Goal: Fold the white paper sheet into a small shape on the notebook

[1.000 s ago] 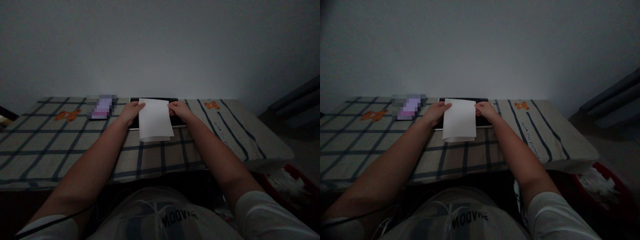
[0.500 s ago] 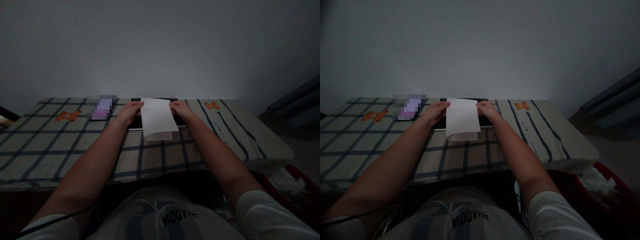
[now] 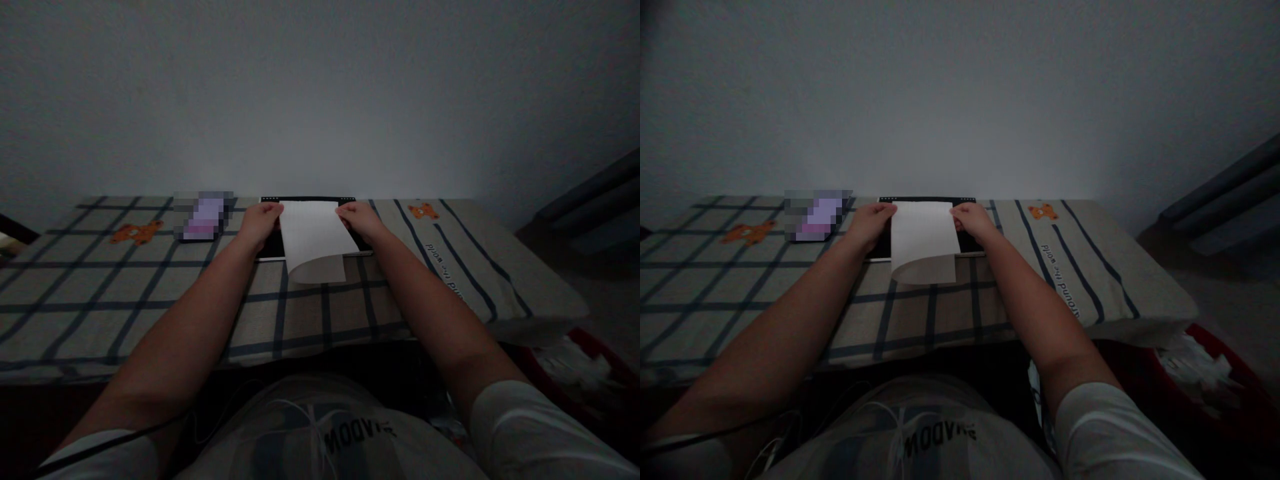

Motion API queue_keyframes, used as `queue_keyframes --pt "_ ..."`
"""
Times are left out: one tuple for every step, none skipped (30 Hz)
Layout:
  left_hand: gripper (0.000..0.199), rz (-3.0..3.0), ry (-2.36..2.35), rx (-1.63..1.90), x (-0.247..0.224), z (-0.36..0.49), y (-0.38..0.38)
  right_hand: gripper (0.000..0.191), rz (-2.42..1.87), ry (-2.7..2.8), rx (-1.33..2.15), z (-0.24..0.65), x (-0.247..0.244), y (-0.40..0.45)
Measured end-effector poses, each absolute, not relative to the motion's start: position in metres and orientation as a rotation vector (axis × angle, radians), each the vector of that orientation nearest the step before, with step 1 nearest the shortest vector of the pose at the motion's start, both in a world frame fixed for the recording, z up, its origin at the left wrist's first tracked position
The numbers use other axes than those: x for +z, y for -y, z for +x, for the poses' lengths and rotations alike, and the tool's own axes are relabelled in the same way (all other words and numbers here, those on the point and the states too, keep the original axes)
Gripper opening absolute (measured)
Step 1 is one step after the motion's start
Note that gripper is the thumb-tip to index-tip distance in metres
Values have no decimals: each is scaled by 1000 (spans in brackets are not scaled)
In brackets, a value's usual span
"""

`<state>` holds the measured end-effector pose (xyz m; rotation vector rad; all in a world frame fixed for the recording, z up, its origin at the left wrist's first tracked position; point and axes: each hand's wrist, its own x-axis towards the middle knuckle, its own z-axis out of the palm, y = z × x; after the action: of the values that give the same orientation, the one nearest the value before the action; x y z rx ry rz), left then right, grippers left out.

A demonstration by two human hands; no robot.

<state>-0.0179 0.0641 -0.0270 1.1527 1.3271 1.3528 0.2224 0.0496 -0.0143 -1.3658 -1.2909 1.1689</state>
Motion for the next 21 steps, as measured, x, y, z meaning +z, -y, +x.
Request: queue_keyframes --pt "5 1166 -1357 1367 -26 -17 -64 32 -1385 1295 1148 222 -14 -49" --pt "6 1162 -1367 1373 -26 -17 -63 30 -1399 1296 1128 222 -14 -49" --pt "6 1142 -1354 1373 -25 -17 -63 29 -1403 1300 1117 222 -14 -49" --pt "6 1116 -1332 1372 -24 -17 -63 29 -1401 1304 1113 222 -15 -49" --pt "6 1096 -1307 1364 -24 -18 -62 29 -1392 1312 1115 222 -15 -49" --pt "5 1084 -1284 1354 -23 -18 -62 29 -1379 1322 1120 222 -16 -49" --pt "5 1078 -1266 1345 -23 -19 -62 30 -1367 1333 1124 222 -17 -49" --pt "5 1077 -1254 1334 -22 -20 -62 30 -1358 1342 1125 222 -17 -49" --pt "6 1078 -1243 1325 -22 -20 -62 30 -1354 1347 1121 222 -17 -50" --pt "5 1076 -1235 1323 -22 -20 -62 29 -1354 1349 1114 222 -17 -50" --pt "4 1076 -1232 1330 -23 -20 -62 29 -1353 1350 1110 222 -17 -50" --pt "4 1078 -1236 1346 -23 -20 -62 29 -1352 1350 1106 222 -17 -50" --pt "4 1083 -1245 1363 -23 -20 -62 28 -1351 1348 1101 222 -16 -50" --pt "5 1091 -1252 1379 -23 -20 -62 27 -1351 1344 1092 222 -16 -51" --pt "5 1096 -1256 1389 -23 -19 -62 26 -1354 1342 1079 222 -16 -51" --pt "5 1096 -1249 1386 -23 -19 -62 25 -1357 1338 1061 222 -16 -52" --pt "5 1092 -1230 1367 -23 -19 -62 24 -1361 1329 1042 223 -16 -52" --pt "5 1083 -1205 1335 -22 -20 -62 24 -1363 1318 1025 224 -17 -53" --pt "6 1076 -1181 1290 -21 -20 -61 24 -1361 1305 1011 225 -18 -55" --pt "7 1071 -1165 1239 -21 -21 -61 24 -1354 1291 999 226 -19 -56" --pt "9 1072 -1160 1187 -20 -21 -60 24 -1345 1276 988 227 -20 -57"
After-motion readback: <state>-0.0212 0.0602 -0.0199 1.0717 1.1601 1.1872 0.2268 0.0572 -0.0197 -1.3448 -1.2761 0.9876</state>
